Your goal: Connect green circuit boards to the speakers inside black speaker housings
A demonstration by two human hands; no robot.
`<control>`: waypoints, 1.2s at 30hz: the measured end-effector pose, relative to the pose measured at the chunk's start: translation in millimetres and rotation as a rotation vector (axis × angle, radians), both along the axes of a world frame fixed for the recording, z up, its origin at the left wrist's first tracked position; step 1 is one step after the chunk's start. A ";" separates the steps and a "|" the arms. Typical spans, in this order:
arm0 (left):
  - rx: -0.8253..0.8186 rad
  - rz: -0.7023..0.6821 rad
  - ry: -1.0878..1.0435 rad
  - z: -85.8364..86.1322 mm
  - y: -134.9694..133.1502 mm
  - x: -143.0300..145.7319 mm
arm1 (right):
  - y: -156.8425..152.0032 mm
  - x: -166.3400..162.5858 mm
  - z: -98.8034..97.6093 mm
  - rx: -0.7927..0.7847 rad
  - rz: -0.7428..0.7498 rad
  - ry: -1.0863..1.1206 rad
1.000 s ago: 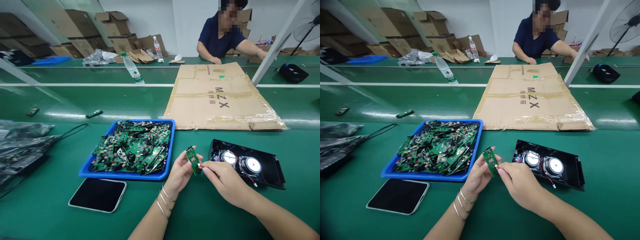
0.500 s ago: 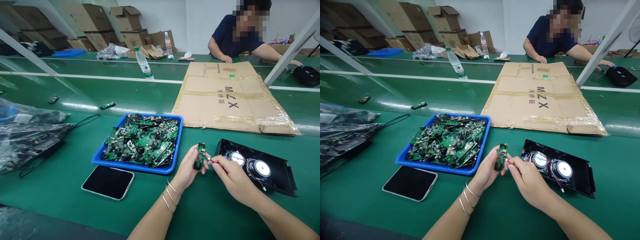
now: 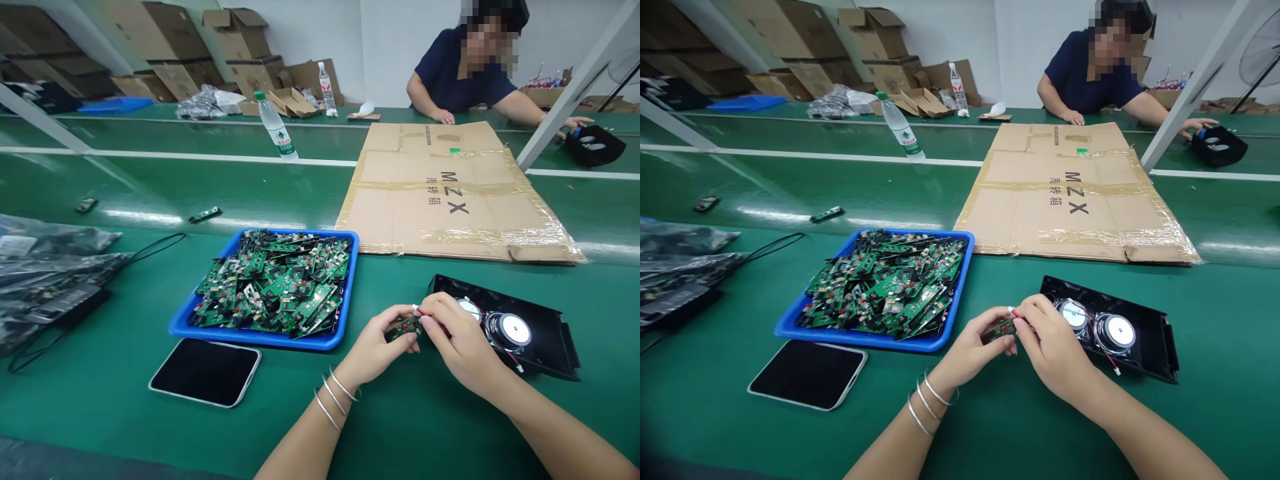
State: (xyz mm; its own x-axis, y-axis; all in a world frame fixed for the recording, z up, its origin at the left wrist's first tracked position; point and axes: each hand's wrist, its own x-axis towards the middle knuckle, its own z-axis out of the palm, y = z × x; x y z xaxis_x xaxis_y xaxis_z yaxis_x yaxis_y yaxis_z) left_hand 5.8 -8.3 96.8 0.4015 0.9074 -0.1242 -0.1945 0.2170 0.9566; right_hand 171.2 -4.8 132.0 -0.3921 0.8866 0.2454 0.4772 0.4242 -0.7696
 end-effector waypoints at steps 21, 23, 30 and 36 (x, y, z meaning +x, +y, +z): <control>0.425 0.131 0.206 1.0 3.3 -8.2 | -2.8 -5.1 -1.7 0.017 -0.012 -0.056; 0.415 0.130 0.227 1.3 2.2 -6.6 | -2.9 -5.4 -1.9 0.032 -0.011 -0.073; 0.360 0.206 0.291 -4.3 -3.1 -0.2 | -4.3 -7.4 -3.5 0.046 -0.020 -0.097; 0.380 0.216 0.319 -8.2 -2.7 1.0 | -1.0 -4.6 -3.7 -0.027 0.026 -0.144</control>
State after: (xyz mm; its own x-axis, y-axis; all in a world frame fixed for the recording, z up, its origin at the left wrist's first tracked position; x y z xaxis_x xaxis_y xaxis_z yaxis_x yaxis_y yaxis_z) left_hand 6.8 -11.0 88.6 0.1970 0.9698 0.1441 0.1166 -0.1691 0.9787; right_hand 166.6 -5.7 128.3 -0.4440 0.8814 0.1611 0.5726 0.4174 -0.7056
